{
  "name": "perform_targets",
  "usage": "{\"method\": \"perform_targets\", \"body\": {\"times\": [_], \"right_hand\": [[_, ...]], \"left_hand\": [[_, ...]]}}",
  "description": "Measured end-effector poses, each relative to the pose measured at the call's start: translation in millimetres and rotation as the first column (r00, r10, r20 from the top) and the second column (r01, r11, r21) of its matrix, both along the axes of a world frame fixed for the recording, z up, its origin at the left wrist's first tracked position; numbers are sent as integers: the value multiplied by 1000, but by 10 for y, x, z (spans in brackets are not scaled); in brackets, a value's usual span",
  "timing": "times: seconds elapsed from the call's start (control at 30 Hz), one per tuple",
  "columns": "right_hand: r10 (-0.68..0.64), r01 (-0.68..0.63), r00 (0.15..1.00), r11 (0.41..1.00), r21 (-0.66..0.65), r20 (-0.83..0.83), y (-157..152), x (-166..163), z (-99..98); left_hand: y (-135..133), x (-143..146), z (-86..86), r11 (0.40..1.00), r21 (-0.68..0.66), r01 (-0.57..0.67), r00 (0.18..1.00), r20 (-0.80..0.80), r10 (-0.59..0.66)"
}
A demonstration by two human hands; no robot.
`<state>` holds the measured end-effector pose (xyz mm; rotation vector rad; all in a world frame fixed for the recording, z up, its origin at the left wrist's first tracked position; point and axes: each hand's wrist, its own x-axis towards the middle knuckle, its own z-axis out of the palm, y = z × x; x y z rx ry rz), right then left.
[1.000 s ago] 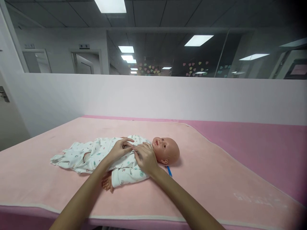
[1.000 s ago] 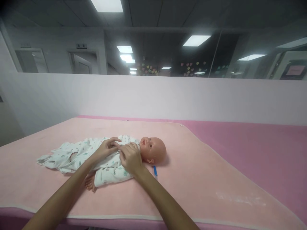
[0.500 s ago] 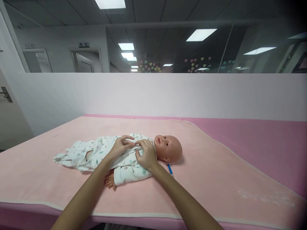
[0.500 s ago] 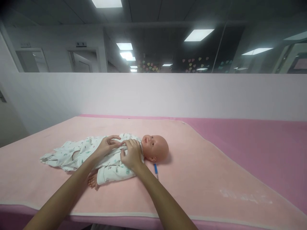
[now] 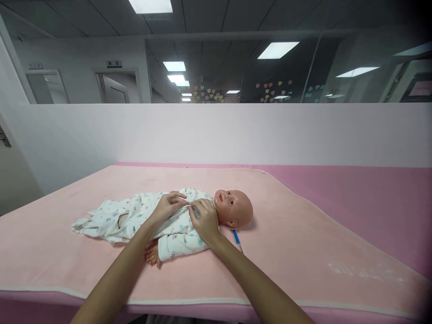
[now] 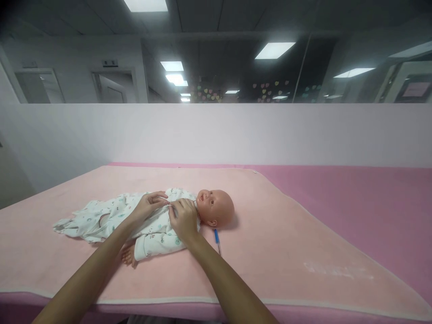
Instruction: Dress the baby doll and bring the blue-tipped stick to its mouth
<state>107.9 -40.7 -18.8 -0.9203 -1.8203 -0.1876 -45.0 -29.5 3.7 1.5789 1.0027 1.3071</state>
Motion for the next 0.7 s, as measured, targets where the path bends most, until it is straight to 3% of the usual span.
{"method": "perform_targets", "body": {"times": [0.23, 0.5, 0.7], "right_hand": [[1, -1, 1000, 1000, -29, -1, 39, -1, -31], [1, -2, 1000, 999, -48, -19, 28, 4, -22], [-2, 0, 999, 997, -82, -35, 38, -6, -29]], "left_hand": [[-19, -26, 12, 994, 52, 98, 992, -89, -93], [-14, -82, 14, 987, -57, 148, 982, -113, -154], [-37, -67, 46, 979, 2, 203, 975, -87, -202]]}}
